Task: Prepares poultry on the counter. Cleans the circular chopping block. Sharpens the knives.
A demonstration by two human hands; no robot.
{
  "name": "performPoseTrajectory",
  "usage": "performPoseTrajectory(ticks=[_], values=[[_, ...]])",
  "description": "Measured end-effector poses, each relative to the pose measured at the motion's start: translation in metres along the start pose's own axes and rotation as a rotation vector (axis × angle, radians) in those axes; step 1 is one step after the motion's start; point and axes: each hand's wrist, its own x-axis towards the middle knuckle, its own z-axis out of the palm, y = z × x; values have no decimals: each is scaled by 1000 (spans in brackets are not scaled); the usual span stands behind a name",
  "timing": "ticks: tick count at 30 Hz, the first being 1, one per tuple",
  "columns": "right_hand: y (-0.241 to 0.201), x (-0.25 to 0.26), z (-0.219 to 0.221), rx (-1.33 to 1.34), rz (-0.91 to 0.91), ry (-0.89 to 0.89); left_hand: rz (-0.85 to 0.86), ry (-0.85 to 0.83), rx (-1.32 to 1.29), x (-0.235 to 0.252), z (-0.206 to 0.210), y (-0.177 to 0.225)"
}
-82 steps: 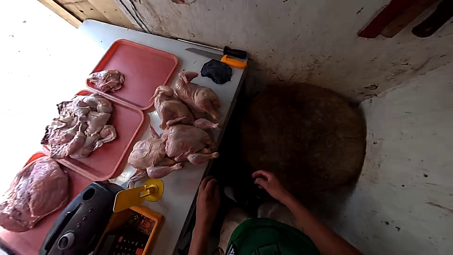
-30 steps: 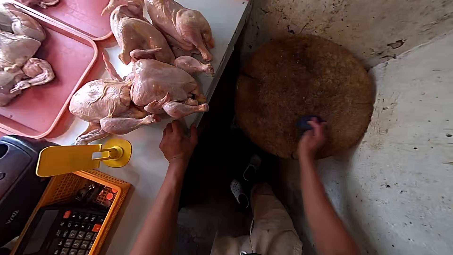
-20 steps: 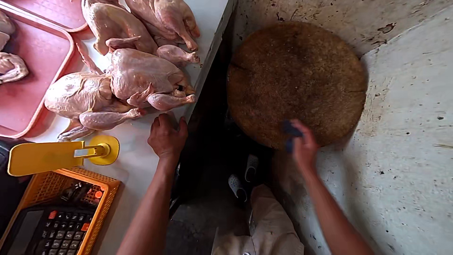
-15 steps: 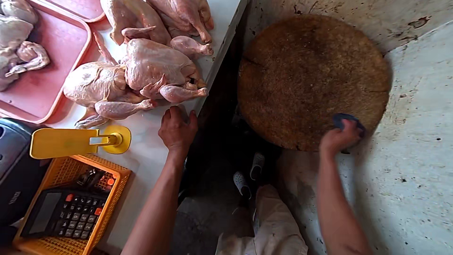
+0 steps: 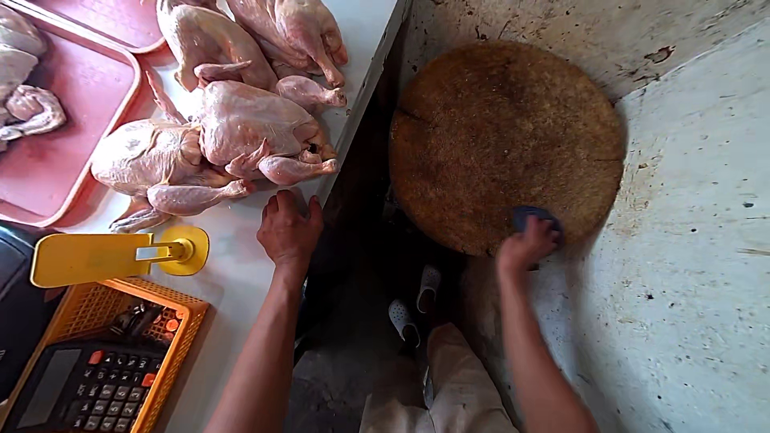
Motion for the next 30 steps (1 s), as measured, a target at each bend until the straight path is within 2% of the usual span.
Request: performPoseTrajectory(ticks=[2, 4, 5, 6, 8, 10, 12, 13, 14, 15, 16, 17, 19, 20, 21, 22, 24, 27, 28, 29, 30], values=[[-70, -63, 44, 225, -260, -130, -6, -4, 8, 3, 2, 0], [-114, -120, 70, 518, -453, -488, -11, -14, 7, 1, 0, -2], [-120, -129, 71, 602, -505, -610, -17, -25, -1, 1, -1, -1], [-115, -126, 66, 598, -541, -575, -21, -24, -12, 2, -1, 0], [-74, -86, 36, 429, -477, -284, -8, -1, -44, 3, 2, -1], [2, -17, -7, 199, -318, -62, 5, 11, -67, 0, 2, -4], [69, 64, -35, 48, -114, 79, 10, 40, -71, 4, -1, 0], [84, 98, -40, 8, 17, 127, 2, 44, -64, 4, -3, 3], [80, 121, -37, 1, 149, 160, -7, 48, -48, 2, -2, 4], [53, 129, -26, 13, 213, 146, -9, 59, -26, 1, -1, 4], [8, 121, -5, 31, 166, 106, -8, 78, -8, 3, 0, 5], [-44, 97, 23, 85, 33, 29, 1, 96, 7, 5, 1, 6], [-121, 11, 86, 323, -337, -243, 9, 114, 27, 1, 3, 6], [-143, -30, 102, 473, -480, -434, 11, 114, 36, -1, 2, 5], [-155, -48, 102, 612, -571, -632, 17, 122, 37, 0, 1, 6], [-154, -47, 93, 703, -613, -713, 19, 130, 34, 2, 1, 7], [-115, -7, 52, 600, -576, -437, 17, 139, 33, 0, 1, 8], [3, 143, 0, 206, -352, -34, -4, 160, 30, 0, 2, 8], [34, 190, -8, 87, -226, 34, -3, 165, 28, 1, 3, 8], [45, 222, -10, 17, -87, 49, -4, 160, 19, 1, 3, 9], [31, 232, -4, -19, -1, 32, -8, 159, 28, 0, 3, 10]])
